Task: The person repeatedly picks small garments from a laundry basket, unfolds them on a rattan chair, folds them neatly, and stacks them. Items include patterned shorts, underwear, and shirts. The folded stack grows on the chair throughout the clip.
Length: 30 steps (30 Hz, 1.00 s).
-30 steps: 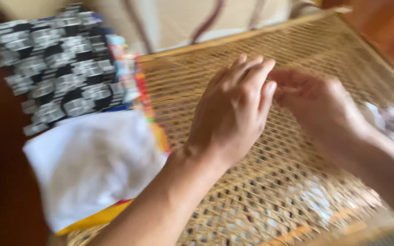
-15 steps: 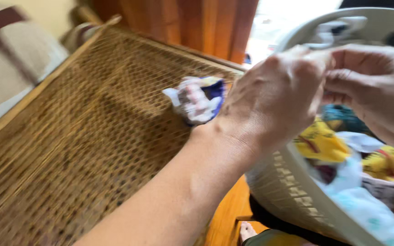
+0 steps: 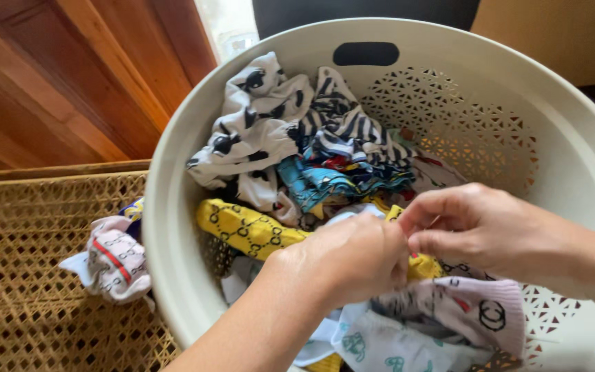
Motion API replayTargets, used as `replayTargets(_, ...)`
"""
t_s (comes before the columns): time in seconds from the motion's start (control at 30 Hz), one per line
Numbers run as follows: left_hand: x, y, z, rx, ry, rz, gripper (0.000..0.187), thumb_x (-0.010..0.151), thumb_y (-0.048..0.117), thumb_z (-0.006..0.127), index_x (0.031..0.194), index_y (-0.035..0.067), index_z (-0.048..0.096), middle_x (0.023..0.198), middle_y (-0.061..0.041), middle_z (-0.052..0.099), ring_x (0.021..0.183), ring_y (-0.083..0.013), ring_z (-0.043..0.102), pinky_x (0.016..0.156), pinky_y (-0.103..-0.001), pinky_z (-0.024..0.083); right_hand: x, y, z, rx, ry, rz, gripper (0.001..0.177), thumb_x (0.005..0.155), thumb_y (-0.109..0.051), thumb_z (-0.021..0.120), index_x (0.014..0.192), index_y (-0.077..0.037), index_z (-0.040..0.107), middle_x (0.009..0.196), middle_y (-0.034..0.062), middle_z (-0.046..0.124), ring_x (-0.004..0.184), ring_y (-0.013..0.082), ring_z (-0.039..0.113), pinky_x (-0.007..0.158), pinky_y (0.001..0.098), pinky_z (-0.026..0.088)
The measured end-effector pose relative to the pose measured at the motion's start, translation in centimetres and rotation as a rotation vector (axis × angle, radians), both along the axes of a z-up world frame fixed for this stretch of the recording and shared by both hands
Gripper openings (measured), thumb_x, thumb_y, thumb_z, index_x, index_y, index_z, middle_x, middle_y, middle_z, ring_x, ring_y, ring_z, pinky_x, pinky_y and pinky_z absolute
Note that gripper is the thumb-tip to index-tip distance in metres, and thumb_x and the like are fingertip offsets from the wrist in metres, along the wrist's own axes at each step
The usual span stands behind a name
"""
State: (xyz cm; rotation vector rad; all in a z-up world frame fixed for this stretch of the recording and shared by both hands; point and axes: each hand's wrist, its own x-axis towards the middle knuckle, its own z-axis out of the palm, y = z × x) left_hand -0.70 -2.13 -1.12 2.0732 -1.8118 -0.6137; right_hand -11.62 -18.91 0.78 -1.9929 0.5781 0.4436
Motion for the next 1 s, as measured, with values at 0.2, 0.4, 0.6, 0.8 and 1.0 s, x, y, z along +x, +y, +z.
replayTargets(0.2, 0.0, -1.0, -0.6, 0.365, 0.173, -0.08, 0.048, 0.076, 0.054, 0.077, 0.093, 0.01, 0.078, 0.085, -0.012, 0.077, 0.085, -0.0309, 0.074, 0.075, -0.045, 0.057, -0.2, -0.3, -0.1, -0.126, 0.063, 0.144, 0.024, 0.088, -0.025, 0.076, 0.107, -0.011, 0.08, 0.093, 0.0026, 0.075, 0.084, 0.0107, 0.071, 0.078, 0.0296, 0.062)
replayTargets(0.4, 0.0, -0.4, -1.0, 0.251, 0.072, -0.088, 0.042, 0.069, 0.039, 0.082, 0.097, 0.009, 0.079, 0.088, -0.014, 0.078, 0.087, -0.0318, 0.076, 0.077, -0.043, 0.06, -0.1, -0.4, 0.0, -0.108, 0.084, 0.235, 0.031, 0.086, -0.025, 0.077, 0.113, -0.011, 0.073, 0.096, 0.0035, 0.074, 0.088, 0.0125, 0.069, 0.079, 0.0308, 0.061)
replayTargets(0.6, 1.7, 0.3, -0.4, 0.003, 0.198, 0.282, 0.026, 0.08, 0.018, 0.067, 0.103, 0.014, 0.079, 0.09, -0.017, 0.077, 0.088, -0.0319, 0.075, 0.081, -0.043, 0.059, -0.4, -0.9, -0.7, -0.05, 0.006, 0.199, 0.072, 0.079, -0.041, 0.087, 0.142, -0.026, 0.055, 0.106, 0.0041, 0.068, 0.096, 0.0174, 0.069, 0.078, 0.035, 0.063)
replayTargets(0.8, 1.5, 1.7, -0.4, -0.157, 0.323, 0.542, 0.051, 0.077, 0.035, 0.078, 0.116, 0.004, 0.067, 0.091, -0.018, 0.075, 0.091, -0.0315, 0.076, 0.08, -0.04, 0.058, 0.9, 0.2, -1.4, -0.511, -0.025, 0.229, 0.033, 0.083, -0.029, 0.076, 0.112, -0.014, 0.075, 0.09, 0.0027, 0.07, 0.082, 0.0164, 0.069, 0.074, 0.0337, 0.063)
replayTargets(1.0, 0.4, 3.2, -1.5, 0.179, 0.135, 0.347, 0.087, 0.061, 0.049, 0.096, 0.119, -0.004, 0.061, 0.108, -0.021, 0.067, 0.107, -0.0369, 0.067, 0.089, -0.045, 0.056, 2.1, -2.5, -0.3, -0.841, -0.045, -0.069, 0.034, 0.091, -0.019, 0.074, 0.124, -0.012, 0.073, 0.095, 0.011, 0.078, 0.084, 0.0211, 0.077, 0.079, 0.0371, 0.062)
